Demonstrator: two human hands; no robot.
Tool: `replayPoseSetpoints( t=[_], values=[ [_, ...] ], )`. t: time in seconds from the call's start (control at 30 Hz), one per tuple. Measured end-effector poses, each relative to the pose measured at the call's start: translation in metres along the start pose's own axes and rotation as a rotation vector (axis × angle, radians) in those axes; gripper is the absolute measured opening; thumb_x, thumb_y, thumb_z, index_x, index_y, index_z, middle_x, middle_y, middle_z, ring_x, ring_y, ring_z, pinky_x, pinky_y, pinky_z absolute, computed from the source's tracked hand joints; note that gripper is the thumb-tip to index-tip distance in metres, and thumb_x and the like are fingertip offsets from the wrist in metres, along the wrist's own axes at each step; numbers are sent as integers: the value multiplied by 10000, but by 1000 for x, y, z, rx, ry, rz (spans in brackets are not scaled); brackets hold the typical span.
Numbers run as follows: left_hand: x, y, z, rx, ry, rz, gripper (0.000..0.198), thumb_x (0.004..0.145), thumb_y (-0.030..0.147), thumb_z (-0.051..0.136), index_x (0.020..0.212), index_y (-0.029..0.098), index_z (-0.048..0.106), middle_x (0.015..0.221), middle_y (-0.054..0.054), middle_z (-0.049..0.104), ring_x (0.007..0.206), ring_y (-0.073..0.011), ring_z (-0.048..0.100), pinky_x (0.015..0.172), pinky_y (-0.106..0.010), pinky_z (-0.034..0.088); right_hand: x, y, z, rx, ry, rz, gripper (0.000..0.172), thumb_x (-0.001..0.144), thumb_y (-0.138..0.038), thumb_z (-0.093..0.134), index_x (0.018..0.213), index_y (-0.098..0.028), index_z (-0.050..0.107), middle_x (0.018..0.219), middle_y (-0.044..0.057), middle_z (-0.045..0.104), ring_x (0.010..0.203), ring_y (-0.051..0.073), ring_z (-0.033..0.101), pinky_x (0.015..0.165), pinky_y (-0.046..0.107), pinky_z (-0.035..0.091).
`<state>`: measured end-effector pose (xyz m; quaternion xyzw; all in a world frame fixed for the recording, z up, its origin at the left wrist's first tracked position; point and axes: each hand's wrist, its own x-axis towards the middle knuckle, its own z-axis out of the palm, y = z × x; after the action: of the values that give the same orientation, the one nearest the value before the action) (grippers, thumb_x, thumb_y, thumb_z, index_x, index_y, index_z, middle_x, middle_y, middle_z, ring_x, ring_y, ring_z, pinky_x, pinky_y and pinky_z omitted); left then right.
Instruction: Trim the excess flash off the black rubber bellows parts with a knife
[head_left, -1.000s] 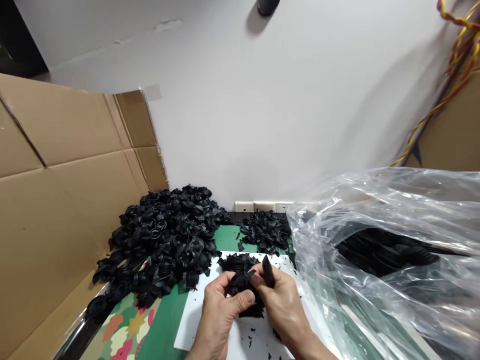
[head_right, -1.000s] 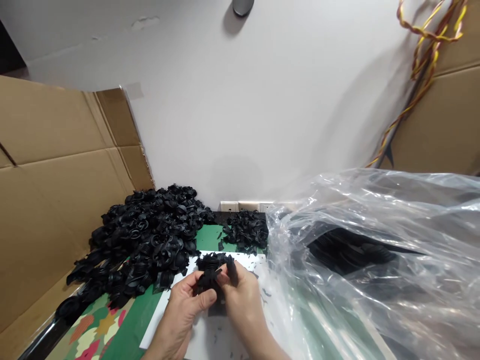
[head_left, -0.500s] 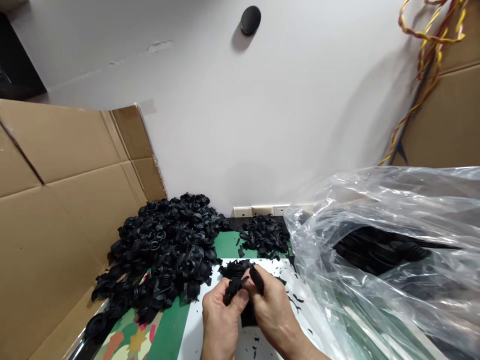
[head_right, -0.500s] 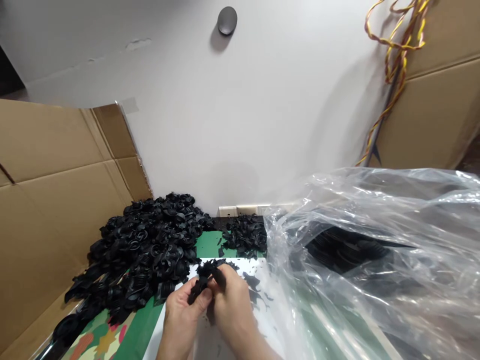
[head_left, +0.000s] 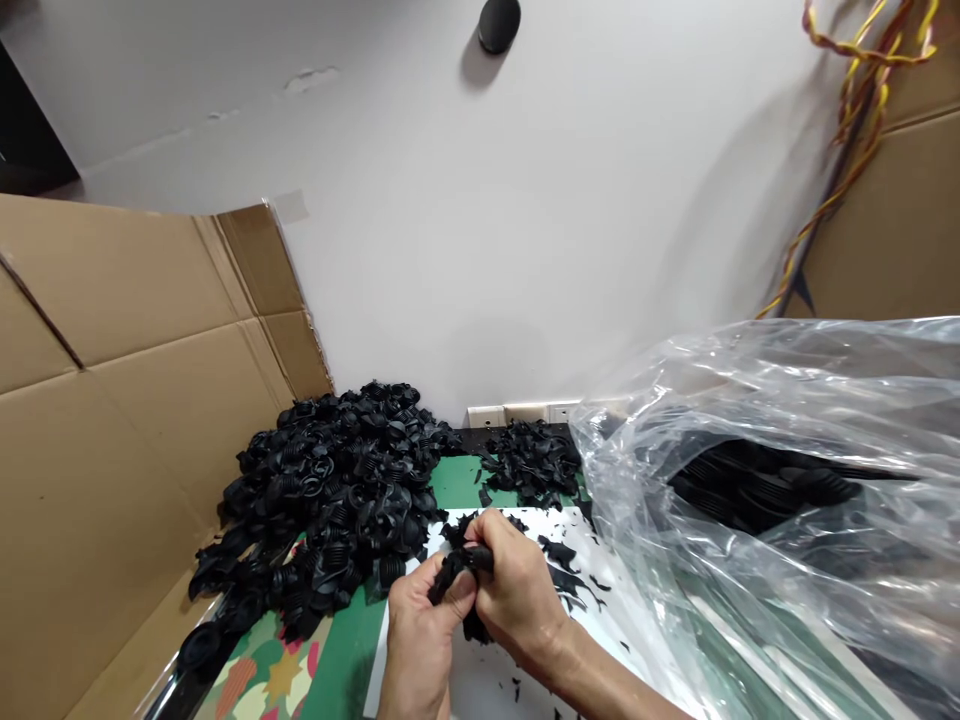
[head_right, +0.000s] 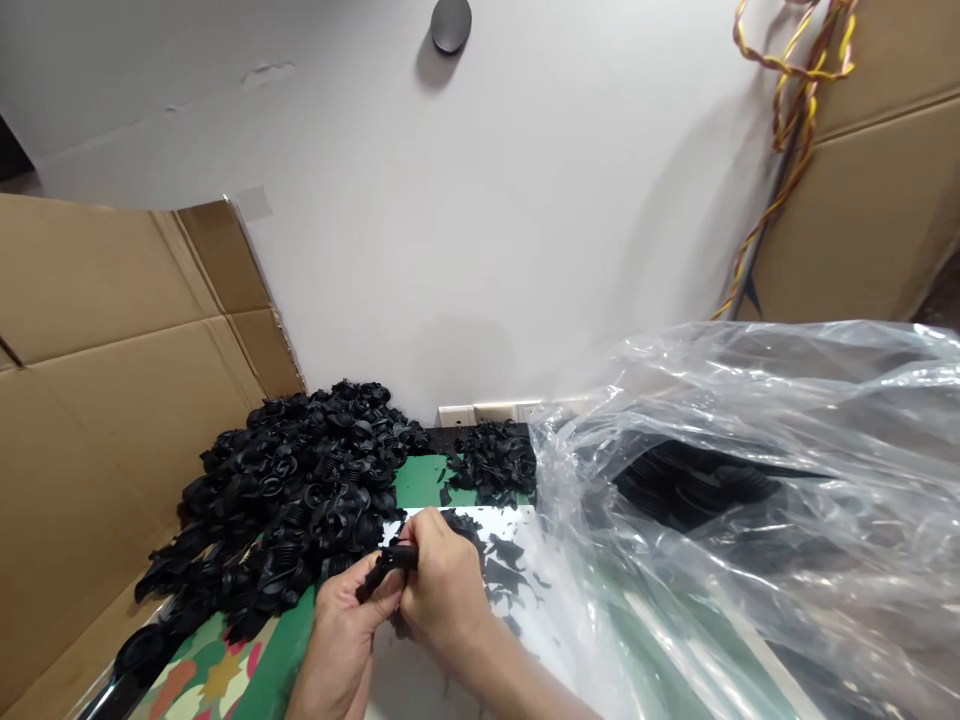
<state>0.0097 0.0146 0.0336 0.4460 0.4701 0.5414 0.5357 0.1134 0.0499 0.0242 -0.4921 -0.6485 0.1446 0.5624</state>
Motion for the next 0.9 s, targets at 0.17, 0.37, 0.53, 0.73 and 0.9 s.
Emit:
replayPoseSetpoints(
  t=[0.17,0.37,0.53,0.73,0.9],
  values=[
    [-15,-10,-5,-23,-92,-80,206,518,339,800,625,180,725,527,-17,599,556,-181,509,504,-257,372,41,25,-36,-100,150,202,120,760,-260,347,646,-239,376,556,35,518,485,188,481,426,263,328],
    [-10,-15,-12,-188,22,-147,280,556,374,797,638,128,689,537,-11,605,528,-112,491,571,-224,381,34,33,-59,-114,-94,225,234,772,-303,458,550,-230,440,505,-2,539,454,164,485,427,250,326],
    [-5,-14,-6,-419,78,-218,284,525,308,829,691,131,682,593,-7,626,497,-89,490,519,-212,381,12,29,-57,-69,-236,196,215,762,-288,488,580,-216,578,644,33,647,559,194,587,529,299,431],
    [-2,-16,-3,-588,168,-309,301,503,242,847,735,139,687,693,-36,680,534,-106,554,514,-219,413,-2,6,-50,280,-187,178,185,720,-231,554,883,-219,641,939,64,660,878,220,613,762,326,475],
    [0,-16,8,-630,18,-293,252,541,243,827,698,104,689,587,-42,650,515,-119,549,470,-215,370,-20,-2,-28,493,-105,237,48,721,-225,592,692,-196,617,781,49,611,697,198,601,597,286,484]
  ],
)
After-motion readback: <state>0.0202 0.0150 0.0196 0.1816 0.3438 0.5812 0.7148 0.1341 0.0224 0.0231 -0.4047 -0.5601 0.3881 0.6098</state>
